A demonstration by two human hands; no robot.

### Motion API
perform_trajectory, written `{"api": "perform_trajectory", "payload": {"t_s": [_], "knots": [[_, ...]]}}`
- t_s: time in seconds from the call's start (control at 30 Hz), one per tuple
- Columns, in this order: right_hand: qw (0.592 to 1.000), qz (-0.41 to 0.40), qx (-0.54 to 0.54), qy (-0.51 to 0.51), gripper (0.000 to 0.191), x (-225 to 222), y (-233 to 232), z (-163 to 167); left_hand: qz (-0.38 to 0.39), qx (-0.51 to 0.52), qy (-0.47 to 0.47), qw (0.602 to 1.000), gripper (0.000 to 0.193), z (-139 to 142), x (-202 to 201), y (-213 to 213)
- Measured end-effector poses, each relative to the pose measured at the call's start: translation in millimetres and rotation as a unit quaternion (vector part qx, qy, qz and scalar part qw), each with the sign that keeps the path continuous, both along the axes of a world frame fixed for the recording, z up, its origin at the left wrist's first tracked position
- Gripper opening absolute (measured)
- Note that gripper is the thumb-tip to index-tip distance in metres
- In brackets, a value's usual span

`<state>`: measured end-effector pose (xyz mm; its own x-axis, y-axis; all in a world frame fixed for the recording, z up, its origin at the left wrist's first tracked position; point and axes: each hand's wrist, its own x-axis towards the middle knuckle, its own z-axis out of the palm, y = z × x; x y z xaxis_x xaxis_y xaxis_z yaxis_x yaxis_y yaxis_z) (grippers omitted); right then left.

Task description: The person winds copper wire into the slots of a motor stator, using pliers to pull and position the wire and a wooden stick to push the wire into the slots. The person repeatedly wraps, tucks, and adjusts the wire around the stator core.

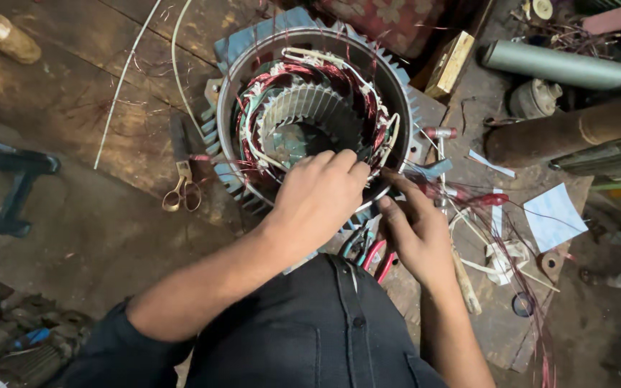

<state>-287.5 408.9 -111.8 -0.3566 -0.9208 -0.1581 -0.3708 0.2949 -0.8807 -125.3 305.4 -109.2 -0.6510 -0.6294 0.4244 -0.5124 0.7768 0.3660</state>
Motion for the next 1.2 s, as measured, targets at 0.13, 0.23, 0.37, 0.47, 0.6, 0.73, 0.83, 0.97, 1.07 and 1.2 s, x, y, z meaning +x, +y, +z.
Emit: {"api": "perform_trajectory", "payload": {"t_s": [0.13, 0.23, 0.37, 0.47, 0.6, 0.73, 0.83, 0.97, 1.07, 1.2], "knots": [[0.998, -0.001, 0.06, 0.007, 0.043, 3, -7, 15, 0.003, 0.017, 0.04, 0.999, 0.013, -6, -1, 3], [0.996, 0.02, 0.071, 0.04, 0.042, 3, -11, 19, 0.009, 0.024, 0.06, 0.998, 0.013, -8, 0, 2], [0.997, 0.036, 0.06, 0.011, 0.046, 2, -13, 16, 0.01, 0.05, 0.071, 0.996, 0.014, -9, 1, 0], [0.995, 0.061, 0.038, -0.065, 0.052, -4, -13, 12, 0.003, 0.05, 0.085, 0.995, 0.013, -9, 3, 0], [0.977, 0.072, 0.098, -0.173, 0.05, -18, -19, 11, -0.005, 0.043, 0.079, 0.996, 0.012, -8, 4, 0], [0.977, 0.116, 0.082, -0.16, 0.038, -25, -26, 14, -0.003, 0.079, 0.107, 0.991, 0.01, -4, 2, 0], [0.986, 0.107, 0.066, -0.105, 0.036, -21, -24, 15, 0.01, 0.087, 0.09, 0.992, 0.01, -1, 1, 2], [0.986, 0.106, 0.09, -0.096, 0.041, -22, -24, 14, 0.016, 0.087, 0.094, 0.992, 0.012, 0, 1, 2], [0.985, 0.075, 0.127, -0.085, 0.043, -27, -23, 11, 0.002, 0.114, 0.096, 0.989, 0.01, 2, 4, 0], [0.991, 0.056, 0.051, -0.114, 0.035, -25, -15, 4, -0.069, 0.13, 0.138, 0.98, 0.009, 6, 9, -5]]}}
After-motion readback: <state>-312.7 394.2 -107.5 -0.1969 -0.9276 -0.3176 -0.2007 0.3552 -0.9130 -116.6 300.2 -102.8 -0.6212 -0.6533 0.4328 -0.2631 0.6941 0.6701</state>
